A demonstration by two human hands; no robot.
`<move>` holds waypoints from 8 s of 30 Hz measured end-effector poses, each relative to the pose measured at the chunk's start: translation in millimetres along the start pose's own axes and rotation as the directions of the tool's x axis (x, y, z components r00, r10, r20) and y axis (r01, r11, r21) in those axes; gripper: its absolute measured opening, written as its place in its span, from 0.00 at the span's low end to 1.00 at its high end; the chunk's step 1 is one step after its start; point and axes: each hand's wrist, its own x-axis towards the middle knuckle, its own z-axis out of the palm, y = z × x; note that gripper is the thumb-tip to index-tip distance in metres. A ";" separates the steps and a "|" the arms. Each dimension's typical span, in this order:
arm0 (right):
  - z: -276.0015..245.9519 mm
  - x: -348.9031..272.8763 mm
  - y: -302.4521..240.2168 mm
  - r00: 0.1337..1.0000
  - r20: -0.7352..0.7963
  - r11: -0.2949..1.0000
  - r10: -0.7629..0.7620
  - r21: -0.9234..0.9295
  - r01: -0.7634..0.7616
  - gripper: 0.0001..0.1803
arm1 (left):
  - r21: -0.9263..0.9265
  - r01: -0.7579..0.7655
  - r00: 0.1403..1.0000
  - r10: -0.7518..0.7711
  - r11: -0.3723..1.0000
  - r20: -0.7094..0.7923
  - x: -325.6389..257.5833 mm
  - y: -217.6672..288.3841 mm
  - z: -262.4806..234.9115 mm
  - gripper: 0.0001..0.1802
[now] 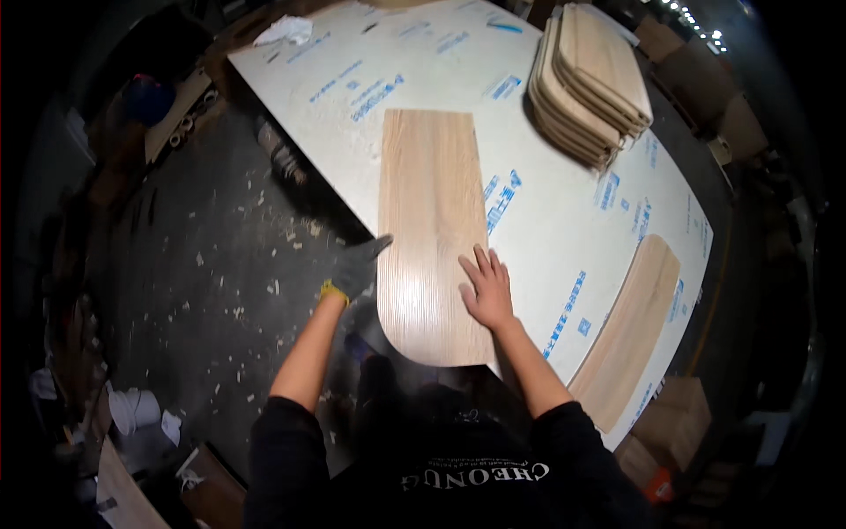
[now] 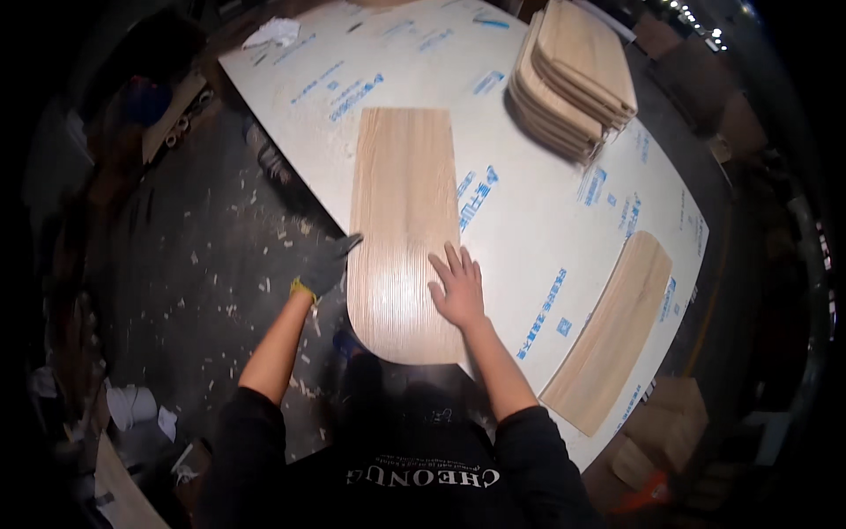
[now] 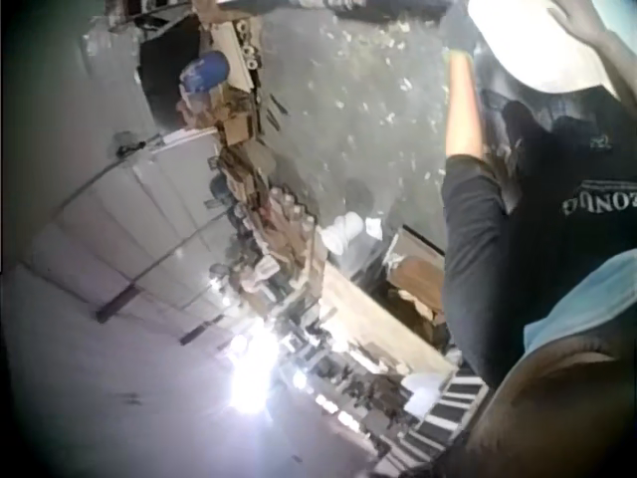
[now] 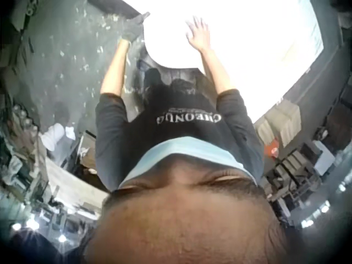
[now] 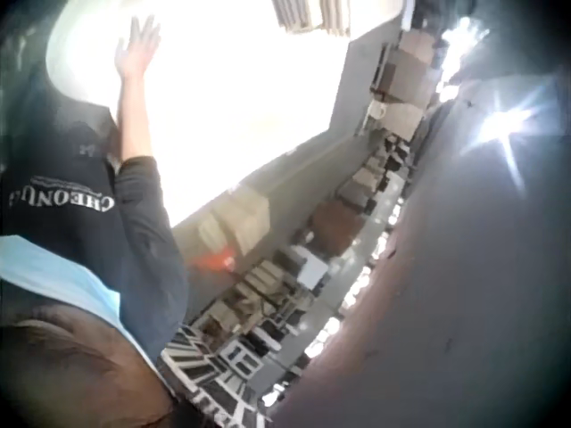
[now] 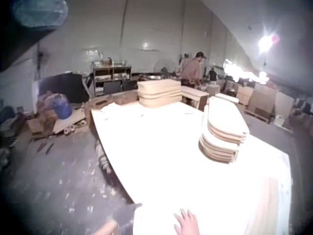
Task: The person trims the edges of wooden boards using a handheld blade, handling them one at a time. They repeatedly pick up a board, shave off excess material from its edges, and then place the finished board onto a stack.
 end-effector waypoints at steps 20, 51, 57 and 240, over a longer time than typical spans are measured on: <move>32.4 36.1 -12.0 0.997 0.066 0.985 -0.038 -0.163 0.048 0.37 | 0.049 0.038 0.995 -0.042 0.998 0.086 -53.6 39.0 -37.1 0.24; 79.6 122.3 -38.3 0.980 0.083 0.982 -0.182 -0.027 0.185 0.39 | 0.477 0.342 0.875 -0.089 0.809 -0.477 -123.4 72.0 15.5 0.09; 87.1 138.0 -83.5 0.970 0.053 0.971 -0.239 0.007 0.239 0.40 | 0.509 0.376 0.925 -0.278 0.774 -0.260 -170.9 28.9 63.8 0.07; 174.6 -5.2 -180.2 0.756 0.654 -0.329 -0.028 0.708 -0.624 0.34 | 0.506 0.263 0.958 -0.284 0.821 -0.038 58.6 -24.3 -76.3 0.23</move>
